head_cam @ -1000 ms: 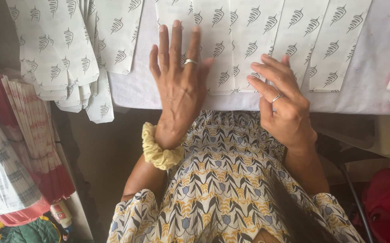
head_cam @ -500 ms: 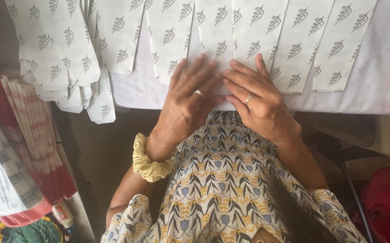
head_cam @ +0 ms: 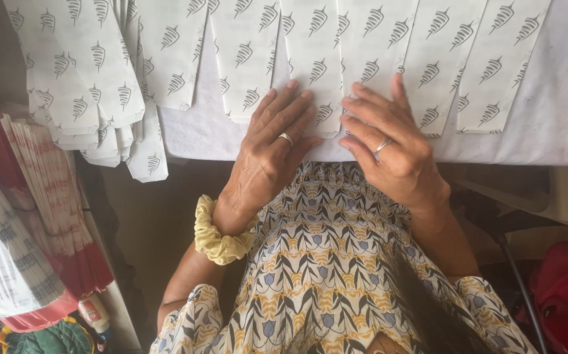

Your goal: Applying glue to the edges of a fanned-out stack of paper wrappers at a workstation.

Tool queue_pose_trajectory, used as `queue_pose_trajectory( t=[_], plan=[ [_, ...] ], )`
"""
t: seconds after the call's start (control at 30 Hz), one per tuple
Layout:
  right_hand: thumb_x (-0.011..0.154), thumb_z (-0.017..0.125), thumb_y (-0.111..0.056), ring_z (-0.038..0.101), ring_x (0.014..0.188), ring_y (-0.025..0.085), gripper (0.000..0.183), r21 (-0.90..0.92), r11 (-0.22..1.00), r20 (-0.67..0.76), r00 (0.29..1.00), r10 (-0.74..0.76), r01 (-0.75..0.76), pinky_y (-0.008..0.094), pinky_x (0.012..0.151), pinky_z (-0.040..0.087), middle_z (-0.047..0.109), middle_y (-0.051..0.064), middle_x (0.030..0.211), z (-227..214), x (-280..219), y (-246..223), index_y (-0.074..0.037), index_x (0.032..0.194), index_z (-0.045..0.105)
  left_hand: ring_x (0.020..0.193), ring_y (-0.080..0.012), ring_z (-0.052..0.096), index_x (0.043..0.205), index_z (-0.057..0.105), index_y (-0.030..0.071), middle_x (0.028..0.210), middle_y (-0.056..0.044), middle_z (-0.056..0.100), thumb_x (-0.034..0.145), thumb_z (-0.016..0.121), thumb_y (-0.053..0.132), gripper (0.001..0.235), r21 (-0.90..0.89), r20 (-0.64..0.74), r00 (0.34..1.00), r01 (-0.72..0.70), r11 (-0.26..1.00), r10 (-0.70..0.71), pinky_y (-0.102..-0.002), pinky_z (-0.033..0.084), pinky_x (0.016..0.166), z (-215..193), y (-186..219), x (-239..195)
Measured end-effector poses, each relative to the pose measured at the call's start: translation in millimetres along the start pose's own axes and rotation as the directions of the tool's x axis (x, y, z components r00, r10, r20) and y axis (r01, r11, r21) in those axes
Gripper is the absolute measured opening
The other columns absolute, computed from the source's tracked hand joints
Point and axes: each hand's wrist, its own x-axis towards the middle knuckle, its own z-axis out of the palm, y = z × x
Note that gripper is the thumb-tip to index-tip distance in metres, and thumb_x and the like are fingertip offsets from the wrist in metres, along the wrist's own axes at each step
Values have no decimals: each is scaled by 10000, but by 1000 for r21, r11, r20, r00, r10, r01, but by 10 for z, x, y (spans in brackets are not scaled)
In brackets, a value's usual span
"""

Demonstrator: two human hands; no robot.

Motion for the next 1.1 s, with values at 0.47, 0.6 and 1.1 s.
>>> queue_pose_trajectory(
  t=[0.47, 0.6, 1.1],
  plan=[
    [968, 767, 146, 710, 1103, 450, 63, 17, 997, -3, 997, -78, 78, 689, 1193, 330, 695, 267, 1078, 89, 193, -79, 145, 939, 711, 1355, -436, 541, 1219, 643, -67, 1363, -242, 608, 1011, 759, -7, 246, 34, -96, 992, -80, 996, 83, -564, 483, 1164, 46, 25, 46],
    [964, 773, 166, 701, 1091, 423, 99, 17, 999, -16, 999, -43, 43, 668, 1214, 315, 697, 254, 1070, 110, 208, -92, 141, 907, 696, 1308, -422, 581, 1154, 682, -82, 1323, -233, 627, 995, 769, -26, 189, 76, -141, 987, -72, 995, 82, -551, 518, 1127, 73, 47, 70],
    [988, 726, 136, 673, 1162, 412, 119, 75, 997, 38, 999, 29, -32, 663, 1247, 280, 678, 237, 1113, 37, 242, -133, 112, 891, 661, 1371, -401, 542, 1041, 697, -1, 1390, -196, 594, 1005, 767, -5, 79, -12, -144, 990, 2, 1000, -3, -545, 459, 1175, 104, 28, 12]
  ],
)
